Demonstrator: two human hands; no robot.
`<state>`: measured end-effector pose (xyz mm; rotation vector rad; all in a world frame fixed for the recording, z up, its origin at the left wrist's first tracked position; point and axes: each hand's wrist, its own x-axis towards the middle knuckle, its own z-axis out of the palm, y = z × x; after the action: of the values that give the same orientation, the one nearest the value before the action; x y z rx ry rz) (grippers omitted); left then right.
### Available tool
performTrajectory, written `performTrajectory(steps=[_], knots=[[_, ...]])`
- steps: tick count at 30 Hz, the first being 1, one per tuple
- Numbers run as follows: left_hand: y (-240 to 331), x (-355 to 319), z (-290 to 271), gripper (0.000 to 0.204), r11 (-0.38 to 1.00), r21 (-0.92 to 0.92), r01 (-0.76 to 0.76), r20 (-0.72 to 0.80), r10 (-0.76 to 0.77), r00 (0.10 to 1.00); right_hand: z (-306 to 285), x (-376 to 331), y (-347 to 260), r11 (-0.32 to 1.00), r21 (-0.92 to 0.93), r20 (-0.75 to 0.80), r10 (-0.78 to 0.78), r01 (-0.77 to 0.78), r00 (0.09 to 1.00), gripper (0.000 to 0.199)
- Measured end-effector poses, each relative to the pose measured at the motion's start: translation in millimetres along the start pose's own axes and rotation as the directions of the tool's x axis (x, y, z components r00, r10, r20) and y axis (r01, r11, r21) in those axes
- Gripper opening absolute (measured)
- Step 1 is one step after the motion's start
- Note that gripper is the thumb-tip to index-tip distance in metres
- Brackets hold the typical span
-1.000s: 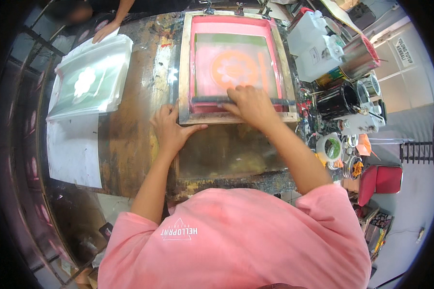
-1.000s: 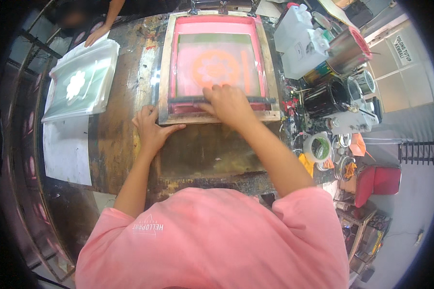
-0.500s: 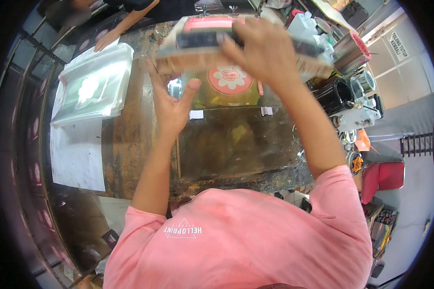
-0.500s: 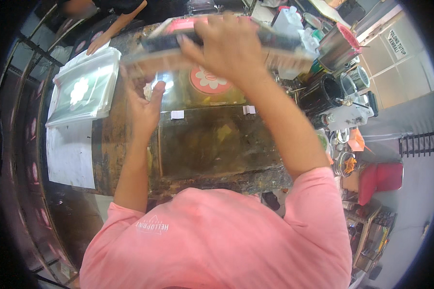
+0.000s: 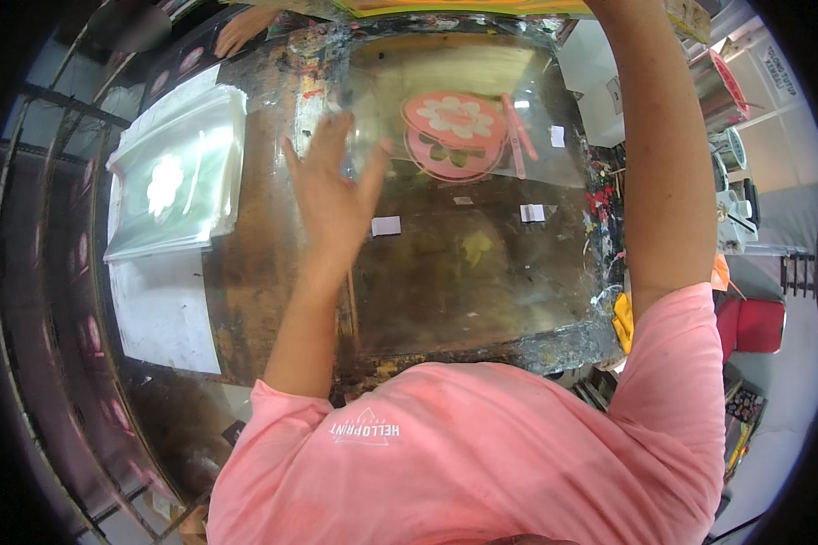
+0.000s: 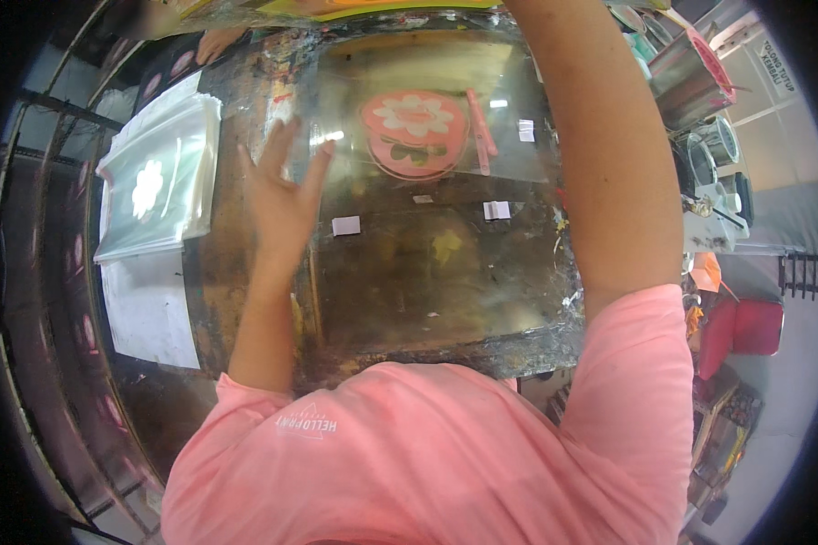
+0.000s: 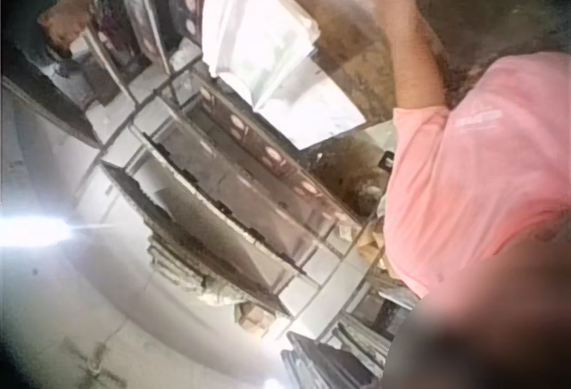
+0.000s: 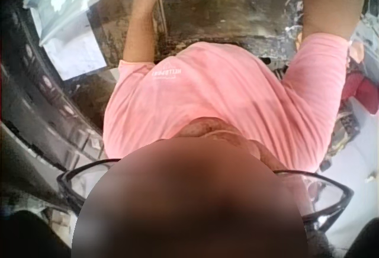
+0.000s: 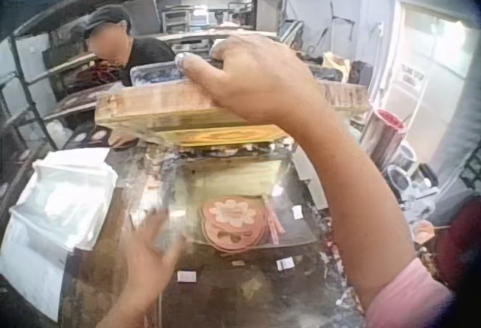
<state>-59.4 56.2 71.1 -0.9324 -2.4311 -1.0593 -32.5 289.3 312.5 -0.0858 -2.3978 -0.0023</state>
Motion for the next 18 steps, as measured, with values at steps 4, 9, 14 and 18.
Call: performTrajectory(steps=[4, 9, 14, 18], knots=[[-40.8, 34.0, -65.9, 0.056, 0.991, 0.029, 0.131, -0.019, -0.131, 0.991, -1.9, -2.6, 1.6, 0.997, 0.03, 0.049, 0.076, -0.078, 0.996, 0.065], [-140.2, 48.6, -158.2, 0.059, 0.954, 0.243, 0.177, -0.132, -0.148, 0.98, 1.1, -8.3, -1.8, 0.998, 0.066, 0.002, 0.026, -0.026, 1.0, 0.063], [-248.6, 73.4, -201.0, 0.071, 0.879, 0.356, 0.316, -0.094, -0.303, 0.948, -1.8, -9.3, -14.2, 0.998, 0.015, 0.017, 0.057, -0.058, 0.998, 0.058], [-261.3, 54.0, -205.1, 0.1, 0.683, 0.567, 0.459, -0.042, -0.533, 0.845, -9.5, -17.5, -28.1, 0.995, 0.062, 0.006, 0.076, -0.076, 0.997, 0.054]])
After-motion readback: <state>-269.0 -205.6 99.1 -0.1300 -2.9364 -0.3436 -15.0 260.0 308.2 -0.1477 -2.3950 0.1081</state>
